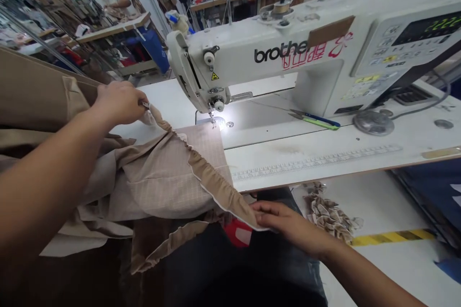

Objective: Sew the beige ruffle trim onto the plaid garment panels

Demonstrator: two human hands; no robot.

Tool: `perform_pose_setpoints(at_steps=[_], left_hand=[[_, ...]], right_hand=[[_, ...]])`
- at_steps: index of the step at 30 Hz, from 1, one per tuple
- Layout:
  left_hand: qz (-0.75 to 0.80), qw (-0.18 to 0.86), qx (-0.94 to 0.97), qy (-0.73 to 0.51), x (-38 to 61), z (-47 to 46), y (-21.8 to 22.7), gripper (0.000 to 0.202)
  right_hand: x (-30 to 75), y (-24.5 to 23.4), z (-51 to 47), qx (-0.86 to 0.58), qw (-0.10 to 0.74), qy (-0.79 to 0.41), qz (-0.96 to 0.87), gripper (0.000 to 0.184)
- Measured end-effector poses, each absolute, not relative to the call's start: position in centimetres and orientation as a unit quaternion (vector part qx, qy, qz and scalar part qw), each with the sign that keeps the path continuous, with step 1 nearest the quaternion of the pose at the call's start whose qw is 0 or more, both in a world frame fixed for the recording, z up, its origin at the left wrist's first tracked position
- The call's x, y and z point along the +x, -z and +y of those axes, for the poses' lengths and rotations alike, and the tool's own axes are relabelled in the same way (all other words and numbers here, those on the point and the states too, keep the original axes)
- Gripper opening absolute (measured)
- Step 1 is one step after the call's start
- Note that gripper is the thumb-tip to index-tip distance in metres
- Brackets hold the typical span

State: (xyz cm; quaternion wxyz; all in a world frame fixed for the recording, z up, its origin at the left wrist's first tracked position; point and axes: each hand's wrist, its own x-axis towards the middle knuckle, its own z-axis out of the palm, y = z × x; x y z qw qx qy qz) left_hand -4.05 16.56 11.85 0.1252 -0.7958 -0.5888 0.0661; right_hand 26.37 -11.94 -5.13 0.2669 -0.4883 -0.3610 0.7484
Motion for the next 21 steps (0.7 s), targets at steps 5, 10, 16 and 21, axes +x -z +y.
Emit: perform_pose_setpoints(at_steps=[5,10,16,21], left_hand=[[-0.587,0.120,-0.800,-0.030,-3.4,14.6,-13.2,0.029],[-0.455,0.071,-0.866,0.195,-3.3,8.7,-11.1,0.027],[-0.397,-0.039,-0.827,0.395,-1.5,0.5,-5.4,0.034],[-0.468,-0.211,-0.733,0.446,-1.7,-2.3,-4.1,0.039]], right_hand=[[26.0,4.8,-13.3,-0.477,0.203,-0.730,-0.445,0.054],[25.3,3.0,-14.4,-0.533,0.144,-0.590,-0.589,0.066],[18.9,-2.2,-8.8,-0.502,0.426,-0.451,-0.602,0.058],[15.9,-3.2,-5.0,-0.337,0.362,-0.679,-0.543,0.035]])
